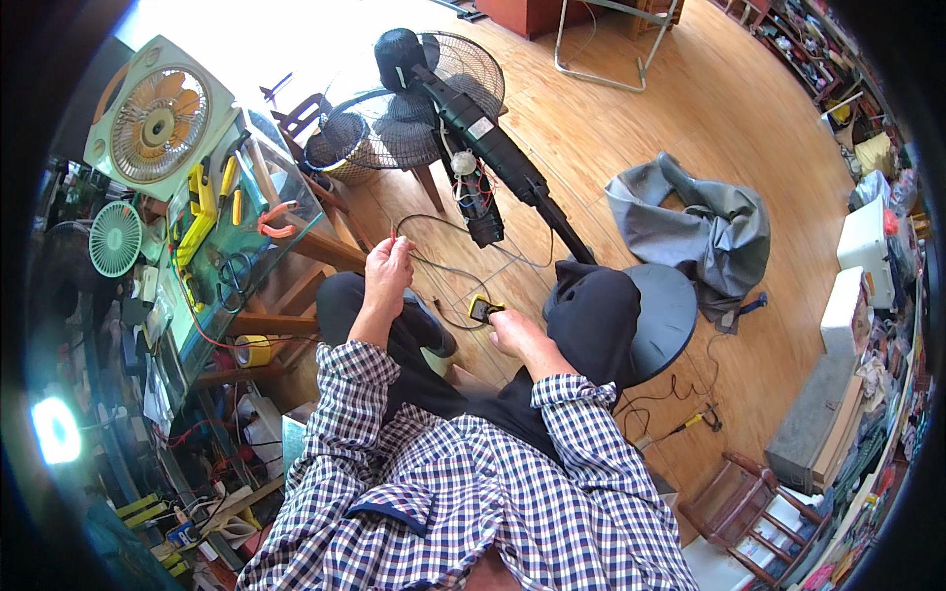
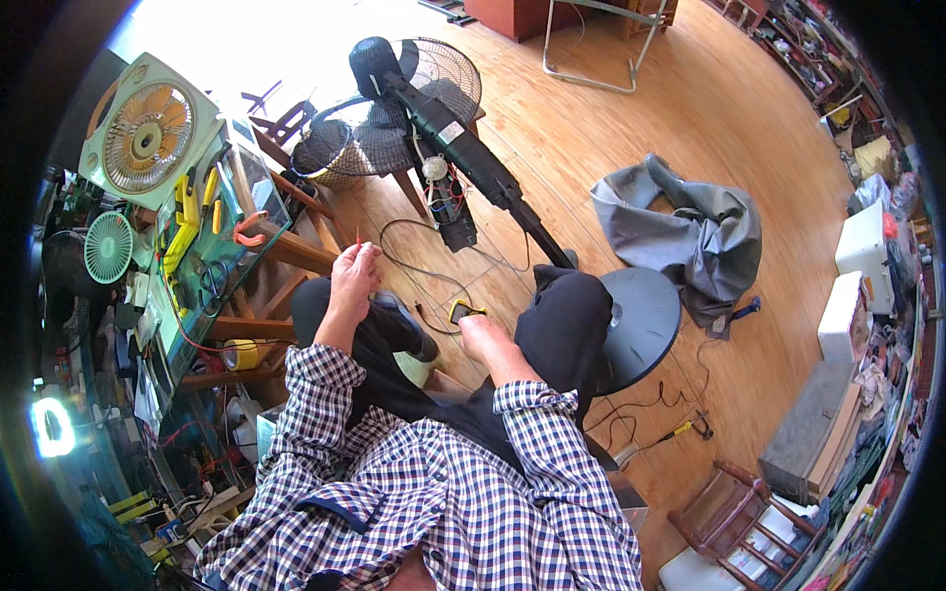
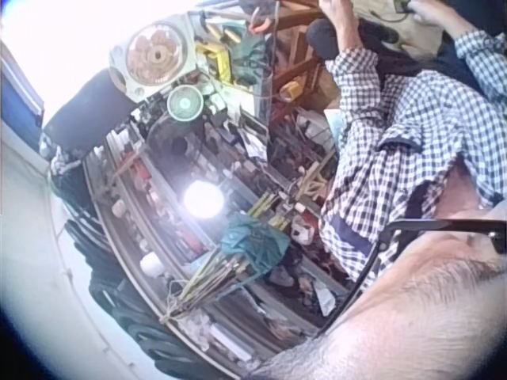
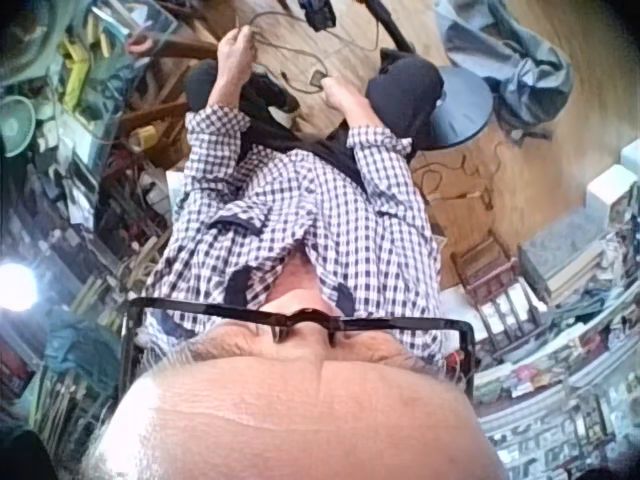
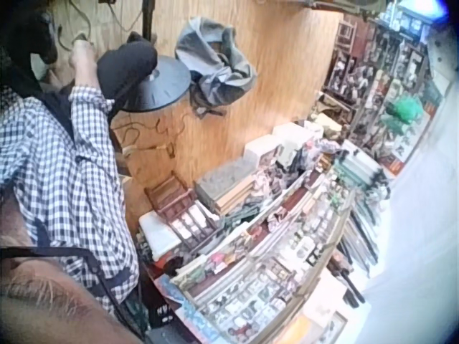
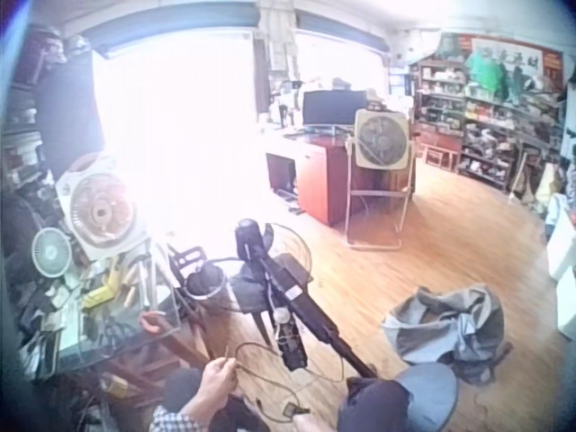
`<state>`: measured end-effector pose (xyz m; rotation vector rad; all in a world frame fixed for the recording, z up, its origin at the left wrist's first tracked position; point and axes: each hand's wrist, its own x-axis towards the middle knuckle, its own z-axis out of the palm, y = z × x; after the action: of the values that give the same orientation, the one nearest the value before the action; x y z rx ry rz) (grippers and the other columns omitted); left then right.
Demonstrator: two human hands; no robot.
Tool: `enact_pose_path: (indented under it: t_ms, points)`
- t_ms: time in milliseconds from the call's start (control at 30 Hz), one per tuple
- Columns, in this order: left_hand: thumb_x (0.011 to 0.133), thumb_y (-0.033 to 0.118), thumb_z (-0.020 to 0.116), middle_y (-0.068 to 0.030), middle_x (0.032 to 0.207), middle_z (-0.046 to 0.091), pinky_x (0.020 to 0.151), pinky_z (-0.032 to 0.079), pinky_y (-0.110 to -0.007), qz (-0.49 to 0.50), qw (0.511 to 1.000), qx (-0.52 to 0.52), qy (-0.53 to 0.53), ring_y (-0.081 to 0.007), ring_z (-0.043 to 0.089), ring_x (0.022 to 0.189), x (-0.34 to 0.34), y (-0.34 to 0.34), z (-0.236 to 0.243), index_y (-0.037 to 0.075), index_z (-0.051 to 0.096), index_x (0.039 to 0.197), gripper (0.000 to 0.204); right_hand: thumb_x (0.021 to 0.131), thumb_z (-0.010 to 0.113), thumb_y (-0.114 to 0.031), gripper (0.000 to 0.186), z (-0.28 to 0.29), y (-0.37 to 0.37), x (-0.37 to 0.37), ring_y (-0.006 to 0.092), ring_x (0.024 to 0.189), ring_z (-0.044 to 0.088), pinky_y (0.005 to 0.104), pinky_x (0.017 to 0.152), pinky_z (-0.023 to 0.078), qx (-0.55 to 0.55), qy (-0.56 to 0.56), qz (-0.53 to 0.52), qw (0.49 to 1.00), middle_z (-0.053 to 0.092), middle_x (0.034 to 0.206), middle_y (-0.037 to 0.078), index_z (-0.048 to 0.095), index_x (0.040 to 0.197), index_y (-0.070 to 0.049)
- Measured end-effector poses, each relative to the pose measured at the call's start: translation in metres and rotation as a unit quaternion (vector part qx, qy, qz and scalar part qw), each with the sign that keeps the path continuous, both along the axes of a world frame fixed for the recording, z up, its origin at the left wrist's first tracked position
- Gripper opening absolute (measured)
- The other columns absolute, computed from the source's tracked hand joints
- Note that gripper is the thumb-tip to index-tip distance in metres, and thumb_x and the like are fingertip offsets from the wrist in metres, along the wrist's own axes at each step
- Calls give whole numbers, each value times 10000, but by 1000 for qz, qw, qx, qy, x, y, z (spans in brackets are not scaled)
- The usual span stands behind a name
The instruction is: The person repairs a standing fan by stripping and connecting wires, using a multimeter to test continuity, and then testing the fan operation.
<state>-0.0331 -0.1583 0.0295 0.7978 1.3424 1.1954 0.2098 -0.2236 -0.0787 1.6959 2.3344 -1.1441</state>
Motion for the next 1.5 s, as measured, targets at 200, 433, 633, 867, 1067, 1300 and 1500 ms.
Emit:
enact_pose_path:
  t_ms: [200,433,633,867,1067,1300,1500]
  points:
    - [1063,217,577,84,674,454,484,312,-212,-126,988,-27,90,-30,396,543,13,-31,64,25,651,989,219,901,647,-201,415,11,12,-4,421,1111,668,508,954,534,11,7,-40,999,696,1179,258,613,1285,-46]
    - [1080,248,578,56,747,560,585,412,-229,-320,935,39,146,-43,490,653,52,-73,127,-10,691,1018,289,844,801,-291,915,12,24,-27,382,1241,630,472,1044,510,-57,49,-80,994,644,1329,252,321,1593,-76]
    - [1082,179,567,44,721,510,549,330,-213,-290,956,22,32,-33,419,612,57,-92,161,-36,655,997,247,839,825,-304,713,-10,18,-38,362,1242,632,449,1040,514,-58,195,52,978,672,1314,200,537,1471,-141]
    - [1071,148,546,5,746,511,541,334,-228,-172,972,61,-145,-65,408,614,27,-110,196,-29,622,1019,199,1018,608,-333,292,-1,9,-55,412,867,676,487,751,509,-11,263,63,963,686,893,237,692,988,-55]
    - [1090,220,562,20,726,466,563,357,-229,-60,989,132,20,-78,429,628,-8,-90,166,5,606,990,241,1064,548,-348,392,49,-1,-60,429,809,665,501,717,509,77,364,56,927,675,811,227,651,882,-16]
    - [1109,251,531,-20,999,670,766,479,-236,-121,985,58,106,-95,598,860,-4,-88,43,29,657,1073,258,1070,556,-260,347,98,-10,-59,287,720,665,406,692,520,7,503,29,864,679,765,163,682,891,8]
    - [1114,244,528,28,1085,673,875,507,-253,-156,986,27,-49,-79,615,963,32,-115,-31,52,649,1209,246,1084,552,-250,356,128,0,-37,108,639,557,294,605,461,-105,589,-69,798,600,674,36,648,855,6]
